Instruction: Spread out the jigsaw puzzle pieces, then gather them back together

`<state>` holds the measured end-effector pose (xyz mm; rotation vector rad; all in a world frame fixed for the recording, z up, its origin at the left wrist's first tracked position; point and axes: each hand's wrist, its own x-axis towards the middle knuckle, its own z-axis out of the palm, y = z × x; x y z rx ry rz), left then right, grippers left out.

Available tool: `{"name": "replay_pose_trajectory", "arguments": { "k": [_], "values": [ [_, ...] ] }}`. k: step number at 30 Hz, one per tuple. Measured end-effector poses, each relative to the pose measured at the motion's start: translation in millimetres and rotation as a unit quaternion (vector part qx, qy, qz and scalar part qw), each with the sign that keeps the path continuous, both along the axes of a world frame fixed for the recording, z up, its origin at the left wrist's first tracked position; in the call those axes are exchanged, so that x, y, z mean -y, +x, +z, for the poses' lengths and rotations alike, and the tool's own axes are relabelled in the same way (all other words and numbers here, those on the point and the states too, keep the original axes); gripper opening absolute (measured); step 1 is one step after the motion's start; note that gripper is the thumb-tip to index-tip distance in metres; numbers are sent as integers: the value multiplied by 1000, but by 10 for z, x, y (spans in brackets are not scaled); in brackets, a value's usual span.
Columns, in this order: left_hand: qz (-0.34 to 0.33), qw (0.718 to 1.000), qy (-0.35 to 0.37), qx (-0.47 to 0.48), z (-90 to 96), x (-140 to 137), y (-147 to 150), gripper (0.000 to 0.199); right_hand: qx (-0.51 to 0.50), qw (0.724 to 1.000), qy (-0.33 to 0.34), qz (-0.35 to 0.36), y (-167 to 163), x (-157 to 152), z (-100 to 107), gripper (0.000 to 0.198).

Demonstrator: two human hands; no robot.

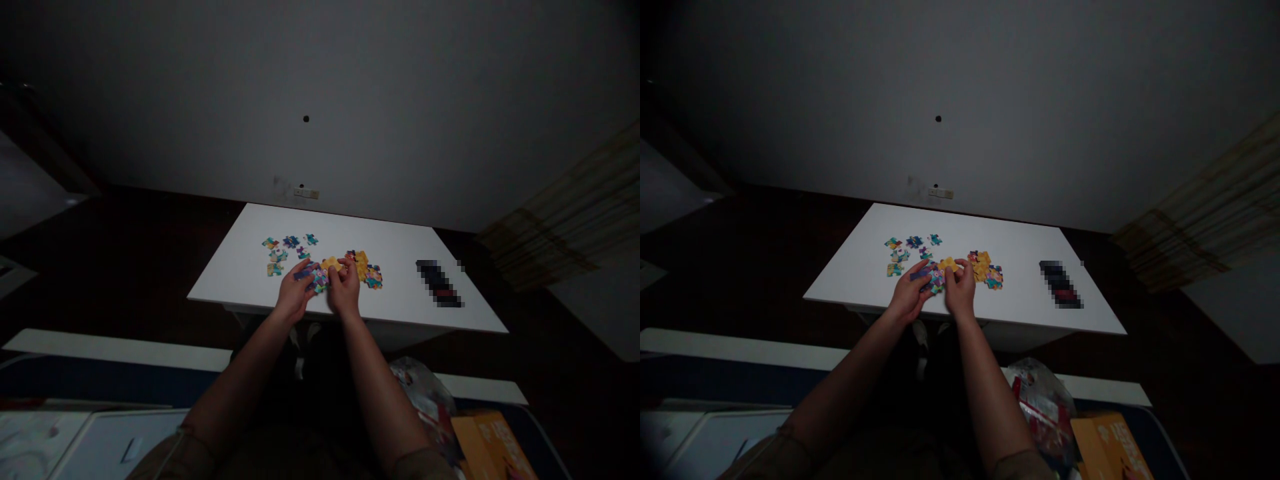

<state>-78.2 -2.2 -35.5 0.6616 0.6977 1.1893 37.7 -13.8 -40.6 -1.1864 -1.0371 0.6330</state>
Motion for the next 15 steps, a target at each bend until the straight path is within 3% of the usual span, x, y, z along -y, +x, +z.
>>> {"name": "replay_pose_trajectory", "arguments": {
  "k": [5, 8, 12, 15],
  "values": [
    [51, 995, 27, -81, -15, -13, -83, 51, -4, 999, 6, 51, 3, -9, -21, 33],
    [99, 985, 49, -133, -20, -85, -263, 49, 27, 999, 13, 21, 57, -58, 17, 35],
    [175, 967, 63, -173, -1, -251, -651, 49, 141, 990, 14, -28, 177, -210, 108, 34],
    [190, 958, 56, -205, 21, -368, -916, 50, 245, 969, -3, -32, 227, -378, 154, 34]
  ]
}}
